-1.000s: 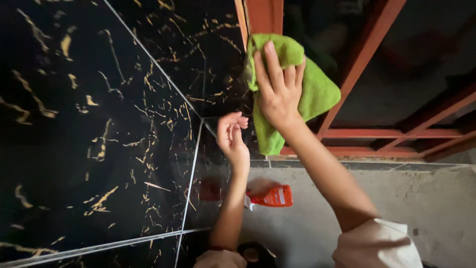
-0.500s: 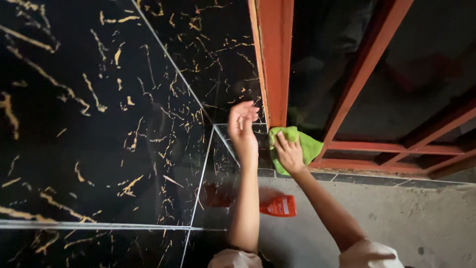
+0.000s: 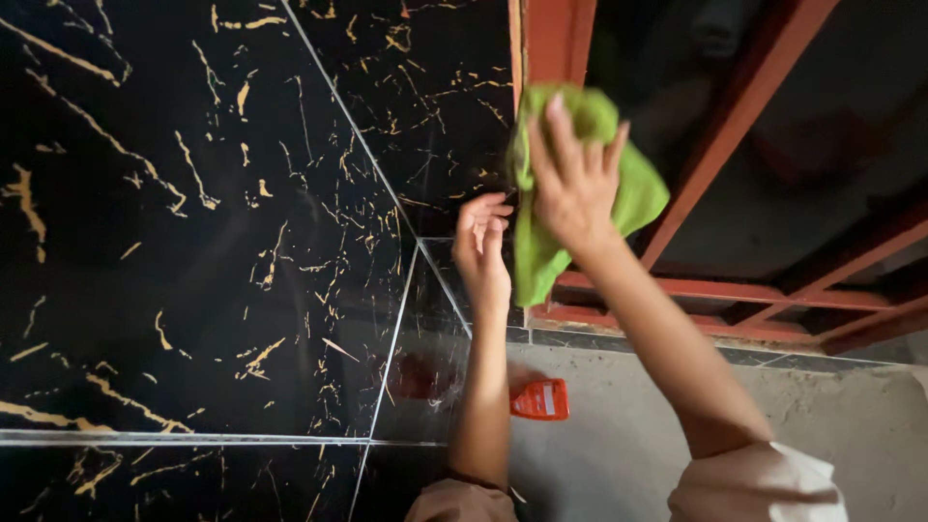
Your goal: The person wipes the wooden frames and glass panels of a door using a green cloth and a spray bottle.
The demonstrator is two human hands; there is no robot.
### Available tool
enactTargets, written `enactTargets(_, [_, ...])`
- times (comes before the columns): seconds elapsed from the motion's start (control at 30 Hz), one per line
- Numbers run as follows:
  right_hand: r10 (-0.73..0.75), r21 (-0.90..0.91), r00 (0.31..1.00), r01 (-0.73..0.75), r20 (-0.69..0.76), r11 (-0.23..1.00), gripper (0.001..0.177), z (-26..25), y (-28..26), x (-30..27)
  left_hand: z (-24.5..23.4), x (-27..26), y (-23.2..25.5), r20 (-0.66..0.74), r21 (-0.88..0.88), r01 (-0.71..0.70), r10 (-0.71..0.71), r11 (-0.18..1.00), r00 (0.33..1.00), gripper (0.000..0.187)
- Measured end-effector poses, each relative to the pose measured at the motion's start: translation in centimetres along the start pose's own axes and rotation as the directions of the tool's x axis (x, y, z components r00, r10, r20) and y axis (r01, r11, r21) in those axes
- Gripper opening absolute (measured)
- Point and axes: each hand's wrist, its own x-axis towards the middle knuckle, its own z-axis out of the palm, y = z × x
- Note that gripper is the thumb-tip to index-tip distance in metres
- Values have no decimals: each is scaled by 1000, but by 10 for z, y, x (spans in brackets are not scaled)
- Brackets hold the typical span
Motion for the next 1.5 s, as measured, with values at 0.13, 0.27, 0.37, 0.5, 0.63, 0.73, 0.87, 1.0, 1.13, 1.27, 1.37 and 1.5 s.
enactTargets(0.13, [50, -34, 995, -53, -87, 998, 52, -22, 0, 67, 0, -2, -6, -20, -3, 33, -33, 999, 999, 28])
enactTargets(0.27, [97, -14, 983, -101, -157, 995, 51, -15, -10, 51, 2, -2, -4, -35, 14, -24, 24, 1000, 999, 28])
enactTargets(0.37, [115, 79, 988, -107, -107, 991, 52, 12, -22, -8, 2, 1, 0, -28, 9, -5, 5, 1000, 1000, 26])
enactTargets(0.5, [104, 110, 995, -104, 10, 989, 56, 62, -40, -124, 0, 1, 3, -18, 41, -18, 18, 999, 1000, 24])
enactTargets(0.63, [62, 202, 984, -96, 168, 975, 54, 95, -53, -239, -1, 0, 4, -17, 15, -28, 28, 1000, 999, 25])
enactTargets(0.73, [14, 207, 962, -73, 274, 976, 52, 106, -55, -289, -6, -1, 5, 2, -14, 4, -4, 1000, 1000, 27])
enactTargets(0.87, [-18, 224, 955, -51, 295, 973, 55, 100, -46, -277, -12, -3, 9, 54, -53, 34, -31, 998, 998, 31])
enactTargets(1.0, [24, 156, 975, -59, 221, 986, 59, 79, -36, -202, -10, -2, 12, 64, -53, 64, -60, 997, 996, 34])
enactTargets(1.13, [40, 138, 992, -56, 119, 989, 57, 45, -25, -108, -10, 1, 12, 77, -99, 46, -38, 994, 996, 34])
enactTargets(1.27, [58, 149, 997, -50, -48, 988, 60, 1, -15, 0, -9, 1, 18, 82, -68, 80, -75, 994, 994, 36])
enactTargets(1.37, [78, 126, 992, -65, -103, 990, 68, -30, -2, 74, -7, 3, 21, 75, -56, 92, -87, 994, 993, 36])
enactTargets(1.5, [102, 67, 976, -90, -191, 994, 64, -52, 2, 129, -1, 1, 25, 53, -64, 108, -105, 992, 993, 35])
